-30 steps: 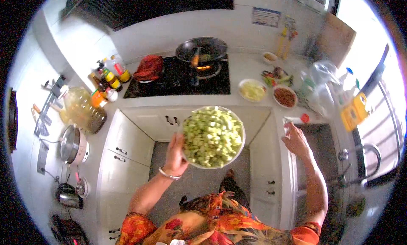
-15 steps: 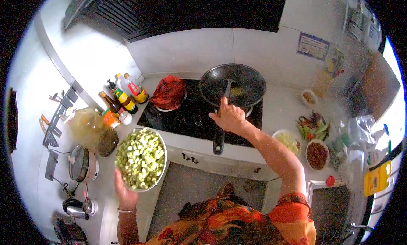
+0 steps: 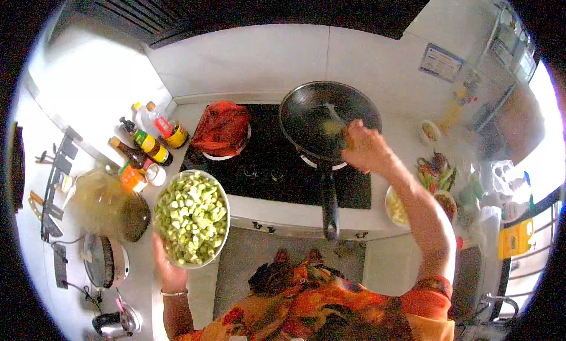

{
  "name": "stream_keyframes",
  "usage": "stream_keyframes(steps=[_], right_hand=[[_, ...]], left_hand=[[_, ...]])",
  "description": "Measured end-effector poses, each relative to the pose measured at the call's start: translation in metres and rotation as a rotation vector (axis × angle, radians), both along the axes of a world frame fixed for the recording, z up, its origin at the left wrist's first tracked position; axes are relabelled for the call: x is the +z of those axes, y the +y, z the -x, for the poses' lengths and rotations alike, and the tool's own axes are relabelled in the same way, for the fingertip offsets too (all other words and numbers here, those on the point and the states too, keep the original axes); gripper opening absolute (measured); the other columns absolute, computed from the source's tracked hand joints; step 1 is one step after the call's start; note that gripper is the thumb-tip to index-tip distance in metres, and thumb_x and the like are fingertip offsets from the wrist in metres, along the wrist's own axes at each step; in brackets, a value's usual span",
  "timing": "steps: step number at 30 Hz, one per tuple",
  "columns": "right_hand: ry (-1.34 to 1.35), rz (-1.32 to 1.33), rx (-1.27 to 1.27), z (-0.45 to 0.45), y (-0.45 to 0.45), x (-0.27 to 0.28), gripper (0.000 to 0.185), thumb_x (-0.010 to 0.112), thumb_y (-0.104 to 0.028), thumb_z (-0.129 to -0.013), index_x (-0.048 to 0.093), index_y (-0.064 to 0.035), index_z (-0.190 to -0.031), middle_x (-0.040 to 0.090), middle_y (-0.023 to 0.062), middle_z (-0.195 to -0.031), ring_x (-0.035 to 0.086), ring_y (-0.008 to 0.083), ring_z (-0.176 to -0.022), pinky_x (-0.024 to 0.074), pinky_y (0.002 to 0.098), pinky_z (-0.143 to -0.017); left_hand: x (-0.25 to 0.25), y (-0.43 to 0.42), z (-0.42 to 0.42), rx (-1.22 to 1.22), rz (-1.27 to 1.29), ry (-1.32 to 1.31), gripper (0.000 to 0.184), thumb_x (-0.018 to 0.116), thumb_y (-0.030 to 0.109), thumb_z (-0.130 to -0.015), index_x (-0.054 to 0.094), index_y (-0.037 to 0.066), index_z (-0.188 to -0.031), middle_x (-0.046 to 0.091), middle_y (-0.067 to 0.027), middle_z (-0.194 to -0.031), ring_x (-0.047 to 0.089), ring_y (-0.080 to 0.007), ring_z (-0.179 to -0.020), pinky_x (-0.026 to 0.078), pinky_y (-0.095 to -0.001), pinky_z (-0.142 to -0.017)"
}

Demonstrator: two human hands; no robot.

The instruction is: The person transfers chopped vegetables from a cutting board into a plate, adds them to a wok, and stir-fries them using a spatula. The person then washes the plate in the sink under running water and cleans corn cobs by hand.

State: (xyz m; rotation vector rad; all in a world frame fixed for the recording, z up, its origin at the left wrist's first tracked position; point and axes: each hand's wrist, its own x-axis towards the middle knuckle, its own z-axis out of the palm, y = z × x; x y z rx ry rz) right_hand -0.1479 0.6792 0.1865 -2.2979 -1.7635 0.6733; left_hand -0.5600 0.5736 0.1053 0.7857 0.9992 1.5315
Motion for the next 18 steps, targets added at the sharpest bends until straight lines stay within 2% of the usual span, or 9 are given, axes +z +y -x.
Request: stream_keyframes(steps=[2, 4, 6, 8, 10, 12, 13, 15, 18], right_hand=[[-0.182, -0.044, 0.025, -0.025, 0.019, -0.008, 0.04, 0.053, -0.016, -0.074, 0.042, 0.0027, -0.107, 0.057, 0.0277, -0.086, 0.061, 0.0399, -0.083, 0.0496, 0.0475, -0.075], [-0.363, -0.094, 0.059, -0.02, 0.033, -0.004, 0.036, 0.05, -0.015, -0.074, 0.045, 0.0051, -0.104, 0.055, 0.0291, -0.095, 0.061, 0.0396, -0.084, 0.0506, 0.046, -0.076], [-0.584, -0.041, 0.073, -0.018, 0.004, 0.013, 0.024, 0.045, -0.01, -0.078, 0.05, 0.0025, -0.099, 0.059, 0.0274, -0.087, 0.06, 0.0398, -0.089, 0.0496, 0.047, -0.079], [-0.622, -0.128, 0.191, -0.054, 0.019, -0.023, 0.021, 0.044, -0.01, -0.08, 0.051, 0.0018, -0.096, 0.059, 0.0259, -0.083, 0.061, 0.0394, -0.083, 0.0509, 0.0467, -0.074], [-0.655, -0.216, 0.304, -0.059, 0.023, -0.023, 0.019, 0.043, -0.01, -0.082, 0.052, 0.0012, -0.093, 0.06, 0.0243, -0.078, 0.063, 0.039, -0.077, 0.0521, 0.0463, -0.07], [-0.205, 0.021, 0.016, -0.068, 0.001, -0.006, 0.021, 0.044, -0.018, -0.086, 0.053, 0.0009, -0.088, 0.059, 0.0194, -0.068, 0.064, 0.0332, -0.06, 0.0524, 0.0442, -0.054], [-0.205, 0.021, 0.017, -0.071, -0.008, -0.003, 0.021, 0.044, -0.018, -0.086, 0.053, 0.0009, -0.088, 0.059, 0.0194, -0.068, 0.064, 0.0332, -0.06, 0.0524, 0.0442, -0.054], [0.401, 0.039, -0.318, -0.08, -0.031, -0.003, 0.029, 0.049, -0.029, -0.088, 0.053, 0.0003, -0.087, 0.05, 0.0068, -0.056, 0.045, 0.0141, -0.033, 0.0343, 0.0281, -0.029], [0.676, 0.095, -0.392, -0.099, -0.058, -0.008, 0.029, 0.048, -0.028, -0.087, 0.054, -0.0004, -0.086, 0.05, 0.0064, -0.056, 0.044, 0.0129, -0.032, 0.0334, 0.0272, -0.029]], left_hand=[[0.007, 0.02, 0.0, -0.045, -0.03, 0.059, 0.039, 0.03, 0.032, -0.098, 0.042, 0.001, -0.119, 0.047, -0.0088, -0.112, 0.051, -0.017, -0.1, 0.045, -0.0294, -0.087], [0.008, 0.04, 0.015, 0.036, -0.397, 1.194, 0.033, 0.037, 0.023, -0.097, 0.042, -0.001, -0.118, 0.046, -0.0096, -0.11, 0.05, -0.0184, -0.099, 0.043, -0.0289, -0.087], [0.013, 0.05, 0.012, -0.083, -0.383, 0.994, 0.031, 0.046, 0.013, -0.093, 0.042, -0.005, -0.118, 0.045, -0.0122, -0.112, 0.049, -0.0213, -0.103, 0.042, -0.0293, -0.089], [0.014, 0.063, 0.001, -0.2, 0.008, -0.265, 0.034, 0.047, 0.012, -0.092, 0.04, -0.004, -0.121, 0.044, -0.0125, -0.115, 0.048, -0.0217, -0.107, 0.042, -0.0305, -0.091], [0.002, 0.078, -0.001, -0.201, -0.103, 0.043, 0.035, 0.042, 0.021, -0.095, 0.039, 0.002, -0.124, 0.046, -0.0093, -0.118, 0.048, -0.0193, -0.111, 0.043, -0.0321, -0.093], [0.005, 0.087, -0.011, -0.296, 0.017, -0.252, 0.037, 0.039, 0.025, -0.096, 0.036, 0.006, -0.127, 0.047, -0.0067, -0.119, 0.049, -0.0174, -0.112, 0.044, -0.0339, -0.093], [0.009, 0.091, -0.019, -0.31, 0.016, -0.275, 0.034, 0.042, 0.025, -0.095, 0.039, 0.006, -0.123, 0.049, -0.0063, -0.118, 0.05, -0.0177, -0.111, 0.044, -0.0337, -0.092], [0.014, 0.099, -0.03, -0.33, 0.034, -0.277, 0.033, 0.042, 0.026, -0.095, 0.04, 0.005, -0.12, 0.049, -0.0063, -0.118, 0.05, -0.0176, -0.111, 0.044, -0.0337, -0.092], [0.025, 0.114, -0.063, -0.353, 0.01, -0.241, 0.03, 0.043, 0.029, -0.095, 0.043, 0.005, -0.114, 0.05, -0.0062, -0.117, 0.052, -0.0178, -0.107, 0.047, -0.0343, -0.089]])
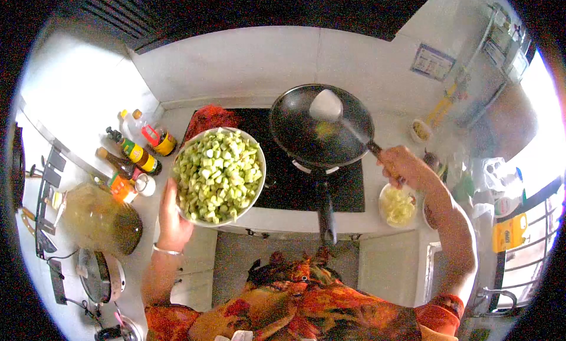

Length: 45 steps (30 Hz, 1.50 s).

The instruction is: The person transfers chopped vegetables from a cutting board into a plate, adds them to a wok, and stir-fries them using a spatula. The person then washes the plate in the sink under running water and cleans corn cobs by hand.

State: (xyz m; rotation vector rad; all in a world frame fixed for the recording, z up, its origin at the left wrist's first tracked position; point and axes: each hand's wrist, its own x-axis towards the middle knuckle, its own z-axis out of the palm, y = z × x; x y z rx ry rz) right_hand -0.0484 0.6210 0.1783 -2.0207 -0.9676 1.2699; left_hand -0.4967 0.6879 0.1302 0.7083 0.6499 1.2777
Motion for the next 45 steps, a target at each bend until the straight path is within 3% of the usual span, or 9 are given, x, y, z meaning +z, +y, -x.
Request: stream_keyframes(steps=[11, 15, 24, 28, 30, 33, 35, 38, 45], right_hand=[[0.351, 0.079, 0.269, -0.065, 0.01, -0.043, 0.029, 0.052, -0.022, -0.085, 0.054, 0.007, -0.084, 0.046, 0.0072, -0.049, 0.045, 0.0154, -0.034, 0.0332, 0.0288, -0.028], [0.366, 0.118, 0.294, -0.077, 0.02, -0.039, 0.028, 0.051, -0.023, -0.085, 0.053, 0.0053, -0.082, 0.047, 0.0077, -0.05, 0.045, 0.0149, -0.034, 0.0327, 0.0284, -0.028], [0.259, 0.152, 0.41, -0.099, 0.032, -0.041, 0.031, 0.046, -0.024, -0.087, 0.053, 0.0059, -0.088, 0.05, 0.0071, -0.056, 0.046, 0.013, -0.036, 0.034, 0.0282, -0.029], [0.06, 0.127, 0.452, -0.085, 0.02, -0.031, 0.03, 0.045, -0.022, -0.087, 0.05, 0.0052, -0.075, 0.051, 0.0094, -0.055, 0.049, 0.0173, -0.036, 0.0377, 0.0321, -0.03], [-0.053, 0.145, 0.354, -0.079, 0.012, -0.022, 0.035, 0.045, -0.02, -0.087, 0.048, 0.0041, -0.062, 0.053, 0.0119, -0.055, 0.051, 0.0209, -0.035, 0.0391, 0.0351, -0.029], [-0.267, 0.026, 0.448, -0.081, -0.003, -0.023, 0.025, 0.048, -0.019, -0.084, 0.049, 0.006, -0.086, 0.054, 0.0117, -0.061, 0.055, 0.024, -0.046, 0.046, 0.0369, -0.043], [-0.751, -0.335, 0.538, -0.085, -0.015, -0.032, 0.021, 0.048, -0.014, -0.083, 0.046, 0.0056, -0.09, 0.057, 0.0207, -0.069, 0.059, 0.0377, -0.062, 0.0482, 0.0453, -0.058], [-0.846, -0.206, 0.482, -0.067, -0.04, 0.0, 0.022, 0.049, -0.012, -0.083, 0.043, 0.0042, -0.097, 0.056, 0.0264, -0.075, 0.057, 0.0443, -0.073, 0.0458, 0.05, -0.068], [-1.055, -0.161, 0.617, -0.043, -0.079, 0.045, 0.023, 0.052, -0.009, -0.081, 0.044, 0.0017, -0.1, 0.058, 0.0201, -0.074, 0.061, 0.0355, -0.072, 0.0489, 0.0449, -0.063]], left_hand=[[-0.003, 0.065, -0.116, -0.016, 0.049, 0.252, 0.041, 0.052, 0.033, -0.09, 0.044, 0.01, -0.122, 0.055, -0.0066, -0.116, 0.057, -0.019, -0.102, 0.051, -0.0382, -0.082], [-0.01, 0.085, -0.149, 0.002, -0.016, 0.383, 0.037, 0.049, 0.04, -0.09, 0.041, 0.008, -0.109, 0.058, -0.0084, -0.096, 0.064, -0.0191, -0.075, 0.055, -0.0327, -0.044], [-0.035, 0.155, -0.207, 0.106, 0.003, 0.983, 0.042, 0.046, 0.033, -0.092, 0.035, 0.0, -0.115, 0.059, -0.0147, -0.086, 0.063, -0.0209, -0.057, 0.052, -0.0304, -0.034], [0.032, 0.127, -0.263, 0.054, -0.075, 1.419, 0.028, 0.048, 0.018, -0.089, 0.039, -0.004, -0.106, 0.055, -0.0212, -0.091, 0.063, -0.0236, -0.064, 0.056, -0.0298, -0.043], [0.031, 0.144, -0.273, 0.002, -0.353, 1.666, 0.032, 0.05, 0.007, -0.083, 0.038, -0.008, -0.109, 0.054, -0.0307, -0.102, 0.064, -0.0288, -0.078, 0.055, -0.0363, -0.066], [0.05, 0.134, -0.292, -0.106, -0.486, 1.793, 0.035, 0.053, 0.005, -0.082, 0.038, -0.008, -0.11, 0.051, -0.0303, -0.104, 0.06, -0.0311, -0.09, 0.053, -0.0388, -0.068], [0.049, 0.129, -0.298, 0.044, -0.937, 2.008, 0.04, 0.053, 0.004, -0.082, 0.035, -0.007, -0.116, 0.049, -0.0286, -0.101, 0.056, -0.033, -0.093, 0.053, -0.0392, -0.068], [0.052, 0.124, -0.291, 0.171, -1.271, 2.018, 0.045, 0.051, 0.004, -0.083, 0.031, -0.003, -0.123, 0.049, -0.0256, -0.096, 0.055, -0.0347, -0.088, 0.053, -0.0392, -0.065], [0.043, 0.15, -0.242, 0.295, -0.833, 1.312, 0.034, 0.041, -0.007, -0.079, 0.04, -0.003, -0.113, 0.055, -0.0271, -0.094, 0.061, -0.0352, -0.082, 0.054, -0.0416, -0.066]])
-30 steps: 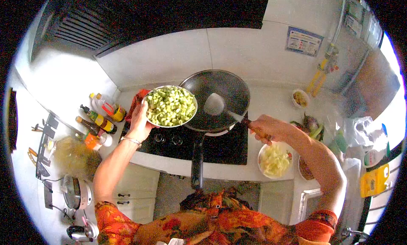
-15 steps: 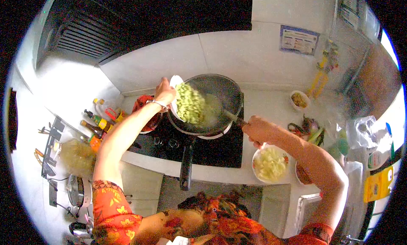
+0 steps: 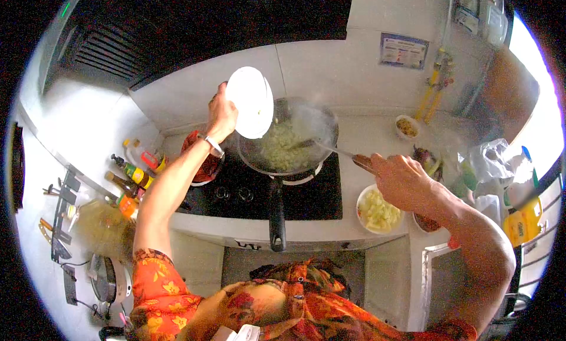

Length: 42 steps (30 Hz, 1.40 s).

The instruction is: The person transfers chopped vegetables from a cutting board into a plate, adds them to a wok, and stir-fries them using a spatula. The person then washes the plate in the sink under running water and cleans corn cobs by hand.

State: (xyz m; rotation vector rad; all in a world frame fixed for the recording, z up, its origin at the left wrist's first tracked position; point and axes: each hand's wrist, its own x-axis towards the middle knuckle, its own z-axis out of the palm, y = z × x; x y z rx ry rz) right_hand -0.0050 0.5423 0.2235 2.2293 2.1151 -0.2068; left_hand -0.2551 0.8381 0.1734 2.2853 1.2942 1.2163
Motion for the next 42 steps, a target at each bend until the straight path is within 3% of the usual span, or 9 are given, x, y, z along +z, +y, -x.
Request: stream_keyframes(steps=[11, 22, 26, 28, 32, 34, 39, 41, 42], right_hand=[[-0.198, -0.01, 0.107, 0.027, 0.05, -0.053, 0.038, 0.056, -0.008, -0.077, 0.042, 0.0044, -0.111, 0.058, 0.0212, -0.078, 0.061, 0.0347, -0.067, 0.0498, 0.0455, -0.061], [-0.33, -0.321, 0.218, 0.037, 0.141, -0.091, 0.05, 0.054, -0.007, -0.079, 0.035, 0.0031, -0.123, 0.059, 0.0206, -0.082, 0.061, 0.0381, -0.071, 0.0493, 0.0466, -0.059], [-0.354, -0.075, 0.211, 0.036, 0.114, -0.057, 0.033, 0.05, -0.008, -0.082, 0.042, -0.0011, -0.113, 0.06, 0.0194, -0.086, 0.063, 0.0341, -0.078, 0.0515, 0.0445, -0.065], [-0.412, 0.006, 0.212, 0.024, 0.094, -0.028, 0.032, 0.05, -0.009, -0.082, 0.044, -0.0038, -0.113, 0.06, 0.0174, -0.085, 0.063, 0.0328, -0.077, 0.0521, 0.0437, -0.065], [-0.565, -0.041, 0.396, 0.008, 0.05, 0.041, 0.042, 0.057, -0.012, -0.077, 0.047, 0.0012, -0.116, 0.061, 0.0145, -0.084, 0.062, 0.0287, -0.078, 0.051, 0.0412, -0.068], [-0.323, 0.132, 0.263, 0.022, 0.038, 0.078, 0.04, 0.057, -0.013, -0.077, 0.05, -0.0009, -0.114, 0.061, 0.0131, -0.085, 0.062, 0.0292, -0.079, 0.0507, 0.0422, -0.07], [-0.384, 0.139, 0.281, -0.009, 0.052, 0.024, 0.035, 0.056, -0.013, -0.08, 0.05, -0.0037, -0.114, 0.06, 0.0155, -0.084, 0.061, 0.0324, -0.077, 0.0492, 0.0452, -0.071], [-0.411, 0.013, 0.4, -0.018, 0.065, -0.008, 0.034, 0.055, -0.014, -0.082, 0.05, -0.0044, -0.114, 0.06, 0.0162, -0.084, 0.061, 0.033, -0.075, 0.0488, 0.0458, -0.071], [-0.337, 0.027, 0.273, -0.014, 0.073, -0.013, 0.031, 0.054, -0.015, -0.082, 0.049, -0.005, -0.111, 0.06, 0.0172, -0.08, 0.061, 0.0316, -0.076, 0.049, 0.0458, -0.07]], left_hand=[[-0.026, -0.044, 0.104, -0.157, 0.667, -1.066, 0.032, 0.039, -0.001, -0.082, 0.041, -0.003, -0.114, 0.06, -0.0152, -0.084, 0.057, -0.0208, -0.046, 0.044, -0.0268, -0.03], [-0.035, -0.091, 0.158, -0.218, 0.757, -1.23, 0.038, 0.041, 0.001, -0.081, 0.04, 0.003, -0.118, 0.056, -0.0174, -0.092, 0.057, -0.0251, -0.057, 0.042, -0.0316, -0.037], [-0.035, -0.103, 0.167, -0.11, 0.796, -1.278, 0.037, 0.044, 0.002, -0.08, 0.041, 0.004, -0.117, 0.056, -0.0161, -0.091, 0.056, -0.0246, -0.059, 0.04, -0.0318, -0.038], [-0.045, -0.103, 0.18, -0.19, 0.847, -1.295, 0.036, 0.051, 0.003, -0.077, 0.048, 0.005, -0.112, 0.055, -0.0114, -0.1, 0.058, -0.0225, -0.073, 0.049, -0.0358, -0.054], [-0.044, -0.106, 0.186, -0.167, 0.886, -1.245, 0.037, 0.051, 0.002, -0.076, 0.047, 0.003, -0.113, 0.057, -0.0095, -0.094, 0.058, -0.0204, -0.071, 0.044, -0.028, -0.045], [-0.053, -0.097, 0.19, -0.182, 0.905, -1.219, 0.038, 0.051, 0.002, -0.077, 0.046, 0.004, -0.114, 0.057, -0.0102, -0.097, 0.058, -0.0212, -0.074, 0.046, -0.0292, -0.048], [-0.037, -0.096, 0.162, -0.066, 0.848, -1.287, 0.035, 0.045, 0.003, -0.081, 0.044, 0.003, -0.115, 0.057, -0.014, -0.091, 0.058, -0.0247, -0.063, 0.04, -0.0313, -0.039], [-0.043, -0.093, 0.162, -0.172, 0.922, -1.235, 0.041, 0.049, 0.002, -0.079, 0.045, 0.008, -0.119, 0.052, -0.0125, -0.112, 0.055, -0.0265, -0.099, 0.051, -0.0383, -0.072], [-0.042, -0.094, 0.16, -0.173, 0.918, -1.238, 0.041, 0.049, 0.002, -0.079, 0.045, 0.008, -0.119, 0.052, -0.0125, -0.112, 0.055, -0.0265, -0.099, 0.051, -0.0383, -0.072]])
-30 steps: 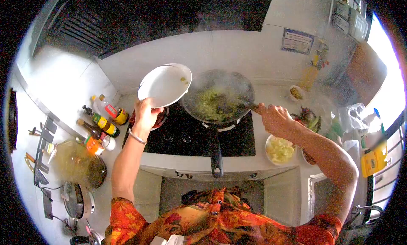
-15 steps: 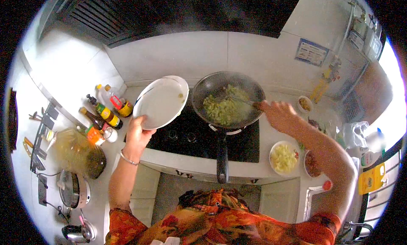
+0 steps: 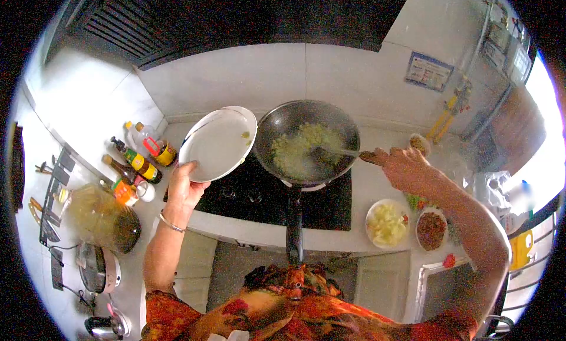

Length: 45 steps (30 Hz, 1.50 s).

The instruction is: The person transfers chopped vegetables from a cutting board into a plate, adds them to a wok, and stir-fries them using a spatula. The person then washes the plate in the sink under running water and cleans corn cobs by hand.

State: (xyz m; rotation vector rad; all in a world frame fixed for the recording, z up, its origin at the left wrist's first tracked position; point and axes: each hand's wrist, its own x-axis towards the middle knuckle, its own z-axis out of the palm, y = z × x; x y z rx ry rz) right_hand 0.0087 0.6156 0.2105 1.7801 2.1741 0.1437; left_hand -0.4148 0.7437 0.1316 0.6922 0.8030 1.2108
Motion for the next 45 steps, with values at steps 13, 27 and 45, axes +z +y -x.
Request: stream_keyframes(steps=[13, 27, 45], right_hand=[[1.627, 0.495, -0.711, -0.055, 0.061, -0.101, 0.016, 0.05, -0.019, -0.09, 0.055, -0.004, -0.086, 0.049, 0.0048, -0.056, 0.032, 0.0083, -0.034, 0.0222, 0.0258, -0.028], [0.105, -0.073, 0.144, -0.019, -0.018, 0.012, 0.042, 0.051, -0.012, -0.083, 0.04, -0.0071, -0.124, 0.06, 0.0133, -0.077, 0.062, 0.0267, -0.069, 0.0478, 0.0424, -0.055], [-0.125, -0.236, 0.201, 0.011, 0.069, -0.023, 0.055, 0.053, -0.019, -0.085, 0.032, -0.0035, -0.134, 0.057, 0.0162, -0.082, 0.06, 0.0282, -0.072, 0.0505, 0.0408, -0.064]], left_hand=[[0.006, -0.023, -0.013, 0.062, 0.004, -0.017, 0.029, 0.042, 0.005, -0.085, 0.043, 0.007, -0.114, 0.054, -0.0137, -0.094, 0.056, -0.024, -0.064, 0.041, -0.032, -0.04], [0.019, -0.058, -0.003, 0.247, 0.148, 0.003, 0.034, 0.048, 0.007, -0.081, 0.043, 0.008, -0.114, 0.054, -0.0114, -0.093, 0.057, -0.0233, -0.064, 0.041, -0.0331, -0.04], [-0.023, -0.15, 0.081, 0.424, 0.217, -0.014, 0.043, 0.05, 0.005, -0.08, 0.039, 0.005, -0.121, 0.051, -0.0143, -0.112, 0.055, -0.0315, -0.103, 0.052, -0.049, -0.077]])
